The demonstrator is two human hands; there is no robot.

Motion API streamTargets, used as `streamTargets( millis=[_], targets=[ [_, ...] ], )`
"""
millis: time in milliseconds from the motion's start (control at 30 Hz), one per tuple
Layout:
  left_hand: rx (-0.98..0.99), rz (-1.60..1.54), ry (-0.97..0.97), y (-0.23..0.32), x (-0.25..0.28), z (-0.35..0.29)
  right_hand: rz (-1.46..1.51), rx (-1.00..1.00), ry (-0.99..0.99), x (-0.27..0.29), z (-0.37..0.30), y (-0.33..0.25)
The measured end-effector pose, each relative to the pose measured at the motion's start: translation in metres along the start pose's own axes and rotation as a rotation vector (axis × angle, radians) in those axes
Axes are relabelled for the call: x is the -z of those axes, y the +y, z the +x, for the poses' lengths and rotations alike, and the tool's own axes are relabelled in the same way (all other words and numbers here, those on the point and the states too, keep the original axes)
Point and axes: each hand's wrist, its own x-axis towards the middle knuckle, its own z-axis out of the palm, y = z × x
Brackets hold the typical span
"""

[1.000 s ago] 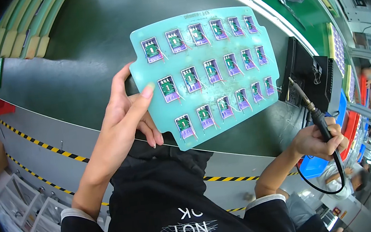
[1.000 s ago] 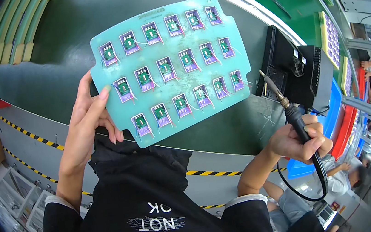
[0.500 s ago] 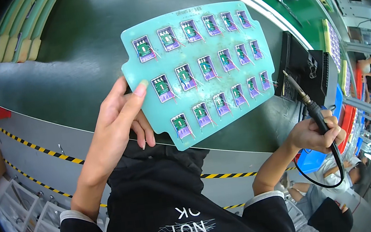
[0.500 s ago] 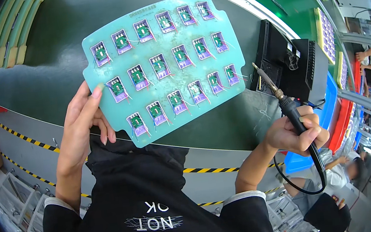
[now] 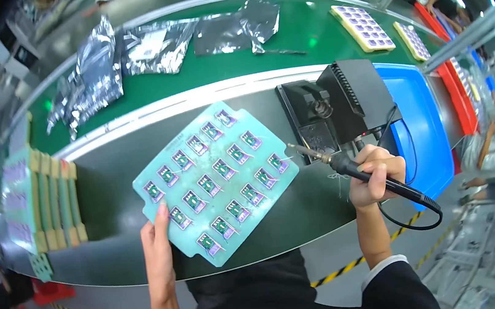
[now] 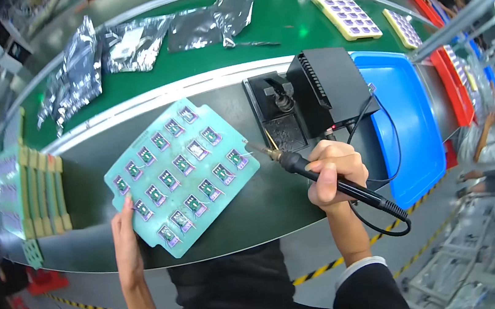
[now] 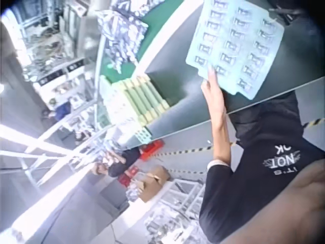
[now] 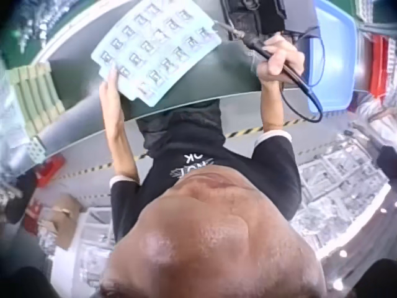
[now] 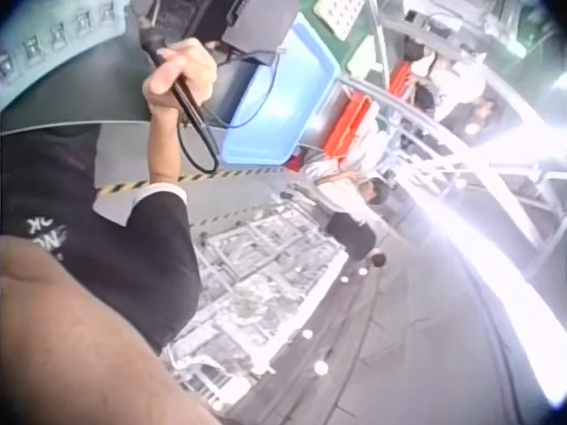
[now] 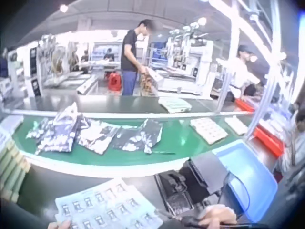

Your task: Soldering electronic components onto printed circuit boards placed in a holding fixture.

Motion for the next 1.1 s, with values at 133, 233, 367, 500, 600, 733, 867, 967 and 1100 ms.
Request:
streamTargets(
  millis=[133, 233, 367, 500, 600, 733, 867, 967, 1100],
  targets=[
    [0.023, -0.164, -0.023, 0.007, -0.004, 0.019, -0.001, 0.008, -0.034, 0.006, 0.006, -0.008],
    [-0.032, -0.22, -0.02, 0.007, -0.002, 0.028, 0.029, 0.009, -0.053, 0.006, 0.011, -0.011],
    [-0.102, -0.278, -0.021, 0.019, -0.021, 0.027, 0.044, 0.029, -0.071, 0.02, 0.016, -0.014],
    [-0.218, -0.373, -0.086, 0.038, -0.027, 0.039, 0.013, 0.084, 0.021, 0.026, 0.012, -0.025],
    [-0.257, -0.47, -0.201, 0.061, -0.054, 0.072, -0.004, 0.123, 0.022, 0.047, 0.002, -0.033],
    [-0.373, -0.528, -0.388, 0.09, -0.12, 0.159, 0.043, 0.137, 0.063, 0.052, -0.005, -0.043],
    [-0.266, -0.724, -0.466, 0.106, -0.212, 0.244, -0.015, 0.14, 0.052, 0.049, -0.004, -0.047],
    [0.116, -1.012, -0.412, 0.102, -0.283, 0.286, -0.13, 0.147, 0.023, 0.063, -0.012, -0.049],
    [0.057, -0.872, -0.419, 0.063, -0.33, 0.291, -0.233, 0.11, 0.041, 0.079, -0.026, -0.054]
  ],
)
